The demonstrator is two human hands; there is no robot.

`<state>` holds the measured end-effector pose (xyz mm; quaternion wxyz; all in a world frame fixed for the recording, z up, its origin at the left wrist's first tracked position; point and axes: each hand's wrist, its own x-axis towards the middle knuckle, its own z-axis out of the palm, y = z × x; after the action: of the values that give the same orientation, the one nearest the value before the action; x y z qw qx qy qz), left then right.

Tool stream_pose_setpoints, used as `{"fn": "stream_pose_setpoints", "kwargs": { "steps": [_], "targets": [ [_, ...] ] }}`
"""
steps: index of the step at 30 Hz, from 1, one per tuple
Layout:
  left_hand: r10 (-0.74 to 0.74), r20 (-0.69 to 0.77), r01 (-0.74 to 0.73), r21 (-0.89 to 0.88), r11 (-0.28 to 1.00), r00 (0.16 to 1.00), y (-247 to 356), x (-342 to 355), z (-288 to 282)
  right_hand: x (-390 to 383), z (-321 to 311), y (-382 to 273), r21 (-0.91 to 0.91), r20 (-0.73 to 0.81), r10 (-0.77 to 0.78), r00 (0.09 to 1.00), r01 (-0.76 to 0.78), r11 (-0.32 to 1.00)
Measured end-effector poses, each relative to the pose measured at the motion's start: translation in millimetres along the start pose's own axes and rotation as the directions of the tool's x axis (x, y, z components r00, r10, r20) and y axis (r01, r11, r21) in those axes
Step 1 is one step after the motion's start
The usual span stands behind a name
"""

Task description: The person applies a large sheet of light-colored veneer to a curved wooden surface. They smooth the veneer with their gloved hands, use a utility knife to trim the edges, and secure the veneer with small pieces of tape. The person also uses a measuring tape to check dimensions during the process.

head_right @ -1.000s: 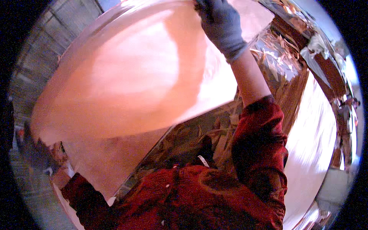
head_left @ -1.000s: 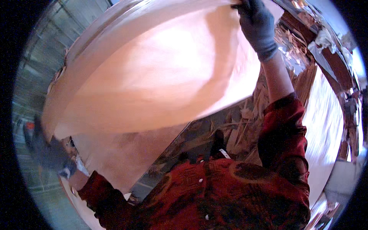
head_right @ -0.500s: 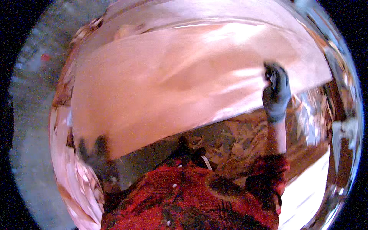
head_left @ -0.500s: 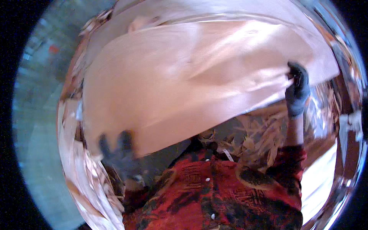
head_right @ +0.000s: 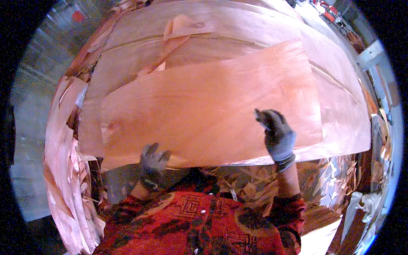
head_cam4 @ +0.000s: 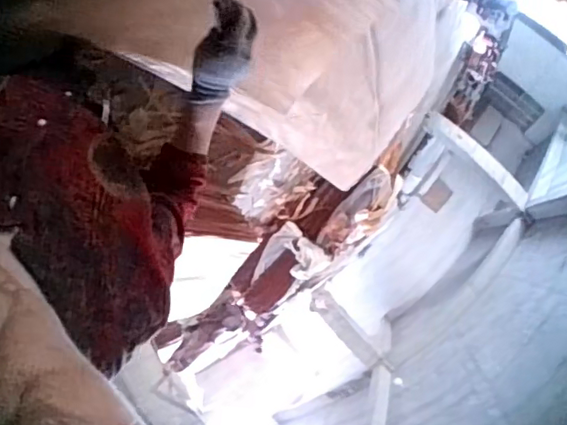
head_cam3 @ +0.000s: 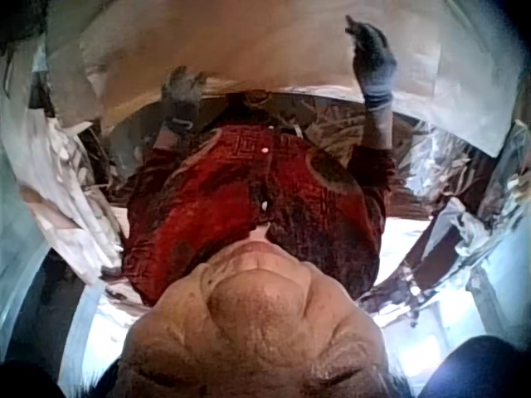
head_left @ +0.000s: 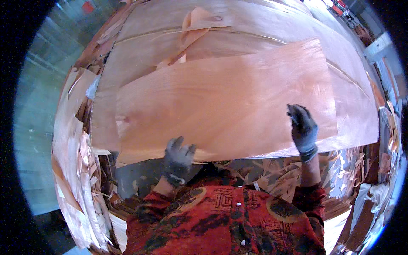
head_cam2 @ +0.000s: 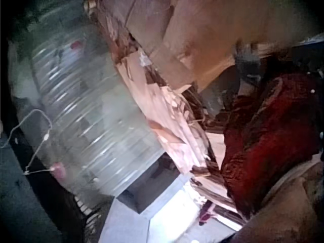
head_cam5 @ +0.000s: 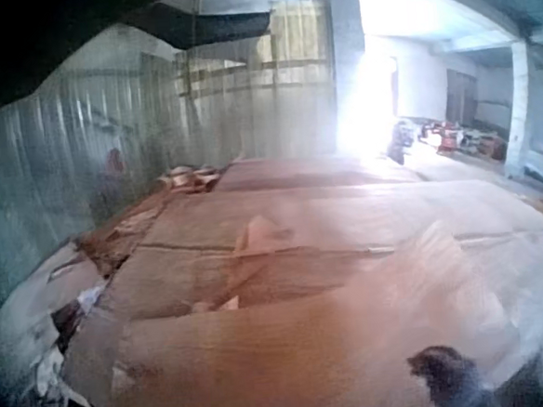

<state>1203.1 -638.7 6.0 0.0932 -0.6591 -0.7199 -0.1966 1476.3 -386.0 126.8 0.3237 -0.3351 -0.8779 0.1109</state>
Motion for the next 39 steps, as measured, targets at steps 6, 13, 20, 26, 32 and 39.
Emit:
{"fn": "stream_pose_setpoints", "kwargs": {
  "steps": [6, 13, 20, 26, 32, 39],
  "targets": [
    [0.136, 0.208, -0.147, 0.036, 0.989, 0.968, 4, 7, 32, 25, 57, -88, 0.427, 0.344, 0.006, 0.939, -0.162, 0.89],
    [0.367, 0.364, -0.313, -0.202, 0.928, 0.856, 19, -72, 71, 92, 180, -58, 0.377, 0.256, 0.023, 0.966, -0.122, 0.918],
    [0.312, 0.066, -0.281, -0.285, 0.916, 0.948, 21, -87, 89, 135, 277, -112, 0.234, 0.497, -0.081, 0.864, -0.043, 0.971],
    [0.374, 0.117, -0.34, -0.235, 0.91, 0.92, 16, -86, 91, 125, 359, -185, 0.256, 0.45, 0.072, 0.89, -0.205, 0.945],
    [0.336, 0.334, -0.231, -0.316, 0.92, 0.881, 9, -92, 96, 180, 401, -171, 0.442, 0.661, -0.111, 0.742, -0.266, 0.856],
    [0.219, 0.353, -0.102, -0.322, 0.941, 0.91, 0, -70, 71, 384, 211, -124, 0.718, -0.161, 0.084, 0.983, 0.059, 0.693]
  ]
}}
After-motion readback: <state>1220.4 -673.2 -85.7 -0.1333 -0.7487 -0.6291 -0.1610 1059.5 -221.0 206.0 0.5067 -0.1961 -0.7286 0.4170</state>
